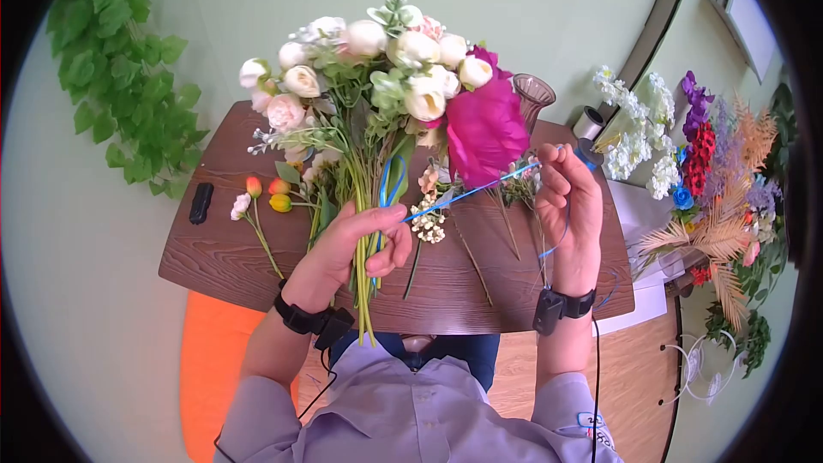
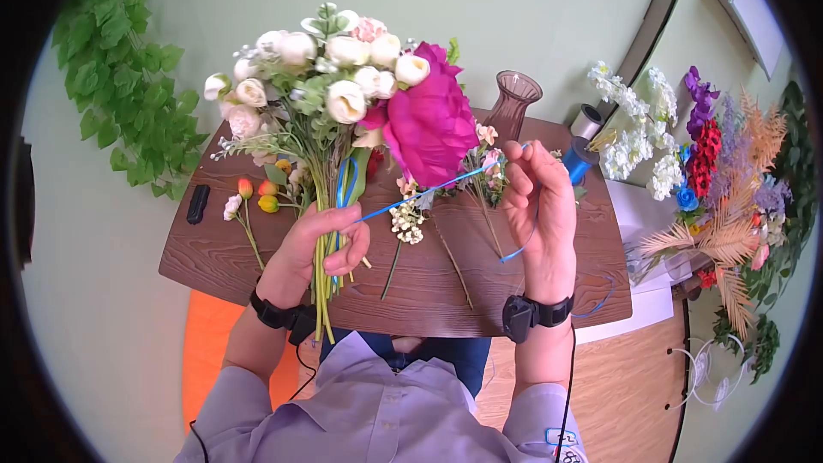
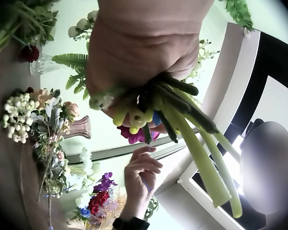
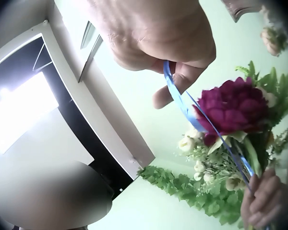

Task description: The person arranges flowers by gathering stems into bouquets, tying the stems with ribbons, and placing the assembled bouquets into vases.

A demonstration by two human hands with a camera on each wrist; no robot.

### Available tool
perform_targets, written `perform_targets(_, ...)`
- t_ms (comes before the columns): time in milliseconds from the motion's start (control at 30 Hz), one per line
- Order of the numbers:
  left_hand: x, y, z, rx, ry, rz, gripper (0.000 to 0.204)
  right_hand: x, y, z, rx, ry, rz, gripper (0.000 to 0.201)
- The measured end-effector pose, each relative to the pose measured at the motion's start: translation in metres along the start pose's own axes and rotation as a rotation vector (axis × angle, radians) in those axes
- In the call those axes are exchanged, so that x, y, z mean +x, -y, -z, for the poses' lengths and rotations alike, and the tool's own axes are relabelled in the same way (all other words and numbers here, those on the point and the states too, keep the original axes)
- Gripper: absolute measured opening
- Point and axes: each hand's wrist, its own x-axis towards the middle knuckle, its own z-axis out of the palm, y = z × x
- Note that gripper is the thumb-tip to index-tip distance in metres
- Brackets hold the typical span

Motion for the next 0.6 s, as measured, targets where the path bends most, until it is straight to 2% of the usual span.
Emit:
perform_targets(133,-0.001,-0.001,-0.003,0.015,0.055,0.04,0.036,0.006,-0.013,0.023,0.118,-0.15,0.055,0.015)
perform_targets(233,0.001,0.002,-0.005,0.001,0.053,0.011,0.037,-0.006,-0.013,0.015,0.088,-0.095,0.121,0.014)
perform_targets(300,0.002,0.007,-0.007,0.07,-0.076,-0.037,0.02,-0.021,-0.015,-0.009,0.005,-0.055,0.24,0.016)
perform_targets(333,0.003,0.008,-0.005,0.067,-0.081,-0.041,0.02,-0.031,-0.016,-0.023,0.004,-0.052,0.235,0.016)
perform_targets(400,0.007,0.012,-0.001,0.225,-0.198,-0.008,0.023,-0.046,-0.017,-0.05,-0.308,0.196,0.398,0.015)
perform_targets(433,0.009,0.016,0.0,0.221,-0.202,-0.005,0.023,-0.048,-0.019,-0.066,-0.308,0.193,0.393,0.015)
perform_targets(500,0.014,0.022,-0.003,0.41,-0.225,0.05,0.027,-0.05,-0.025,-0.097,-0.615,0.323,0.434,0.015)
perform_targets(567,0.016,0.028,-0.011,0.478,-0.193,0.069,0.028,-0.032,-0.029,-0.124,-0.794,0.467,0.394,0.015)
perform_targets(600,0.018,0.031,-0.016,0.537,-0.175,0.073,0.029,-0.019,-0.027,-0.129,-0.883,0.575,0.282,0.014)
